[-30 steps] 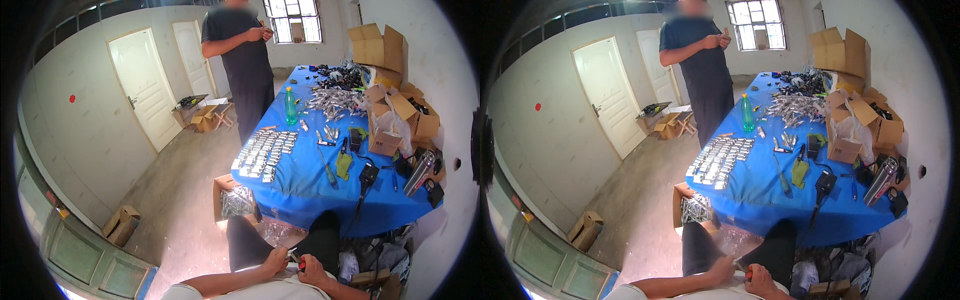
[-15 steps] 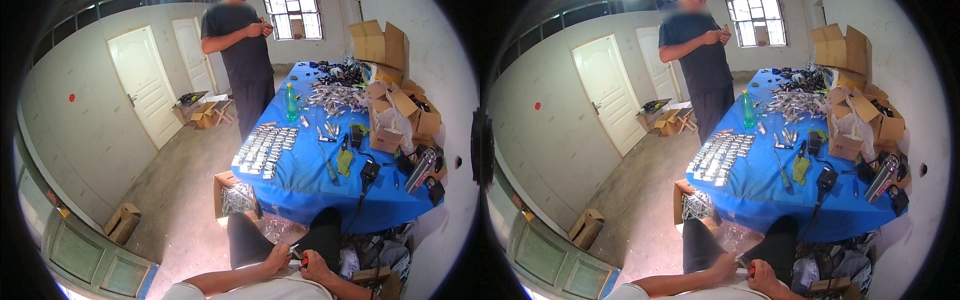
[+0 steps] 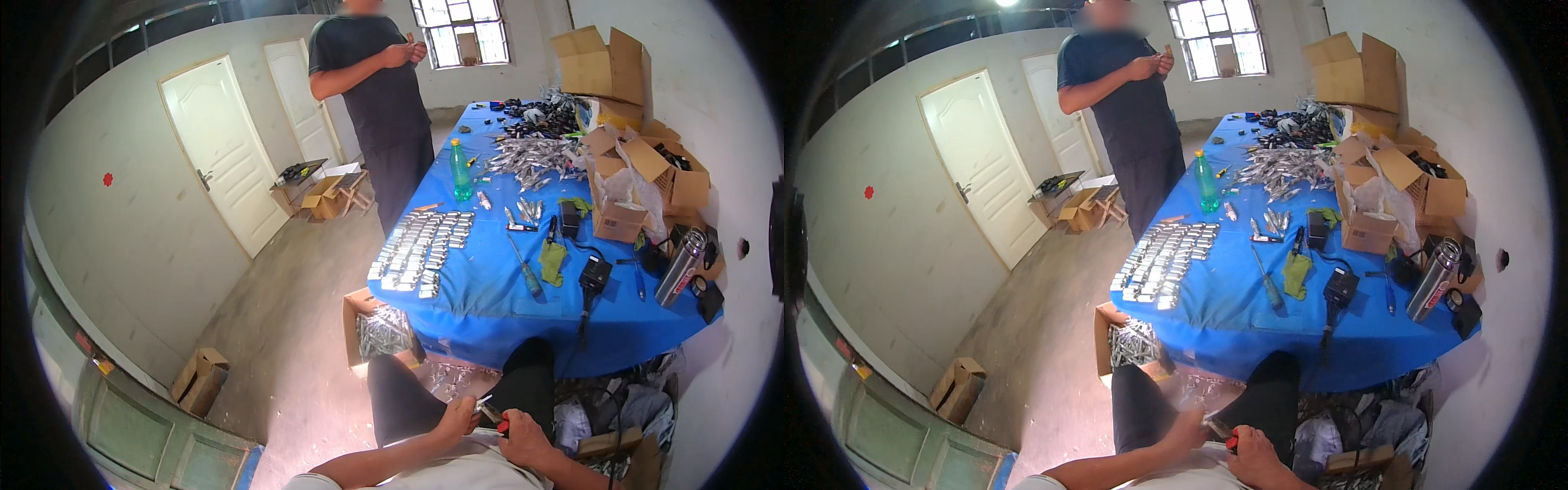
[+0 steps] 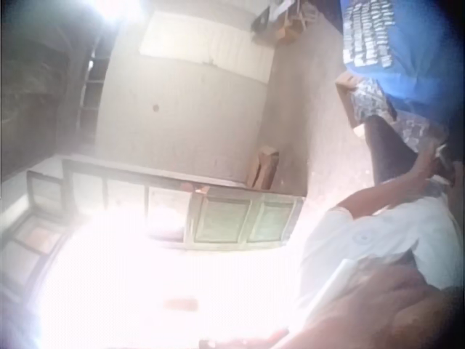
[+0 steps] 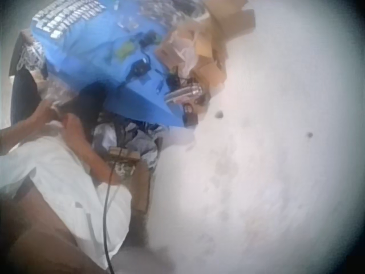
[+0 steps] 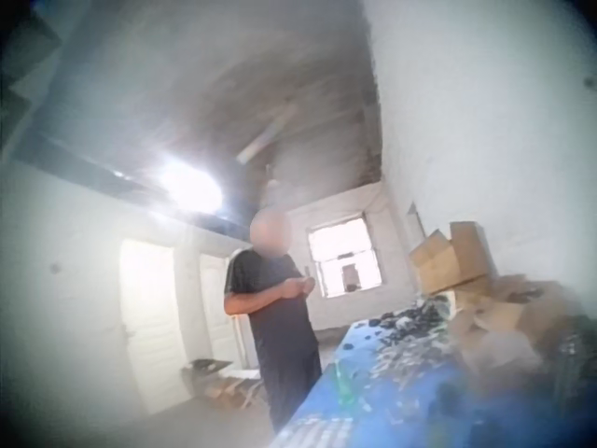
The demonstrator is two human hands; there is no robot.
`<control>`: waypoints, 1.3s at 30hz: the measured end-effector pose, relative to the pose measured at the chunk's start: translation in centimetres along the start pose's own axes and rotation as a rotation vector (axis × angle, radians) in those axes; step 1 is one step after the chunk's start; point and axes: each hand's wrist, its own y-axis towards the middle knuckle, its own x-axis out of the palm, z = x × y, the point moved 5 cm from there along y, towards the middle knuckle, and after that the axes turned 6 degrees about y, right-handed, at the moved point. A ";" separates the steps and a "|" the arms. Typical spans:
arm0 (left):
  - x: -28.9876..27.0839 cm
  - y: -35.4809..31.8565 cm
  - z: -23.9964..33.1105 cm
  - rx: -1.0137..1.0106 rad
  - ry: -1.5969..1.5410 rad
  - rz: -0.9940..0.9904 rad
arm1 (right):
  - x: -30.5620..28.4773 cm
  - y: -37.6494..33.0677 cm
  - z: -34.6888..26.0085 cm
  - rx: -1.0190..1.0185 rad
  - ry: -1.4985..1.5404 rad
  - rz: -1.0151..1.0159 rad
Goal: The person sits on the floor and uses a screwdriver to manipulate a small silver electronic component, then switches to pliers to adjust wires on the same item. The workspace is a blue-covered table with many similar components and tools.
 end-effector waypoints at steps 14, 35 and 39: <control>-0.3 -0.7 -0.2 -0.043 0.020 -0.044 | 2.3 1.6 2.8 -0.143 0.060 0.019; -0.3 1.0 -0.7 0.468 0.503 0.070 | 2.1 1.2 3.1 0.031 0.038 -0.048; -0.2 0.9 -0.4 0.383 0.458 0.046 | 2.0 0.8 2.5 0.154 0.116 -0.131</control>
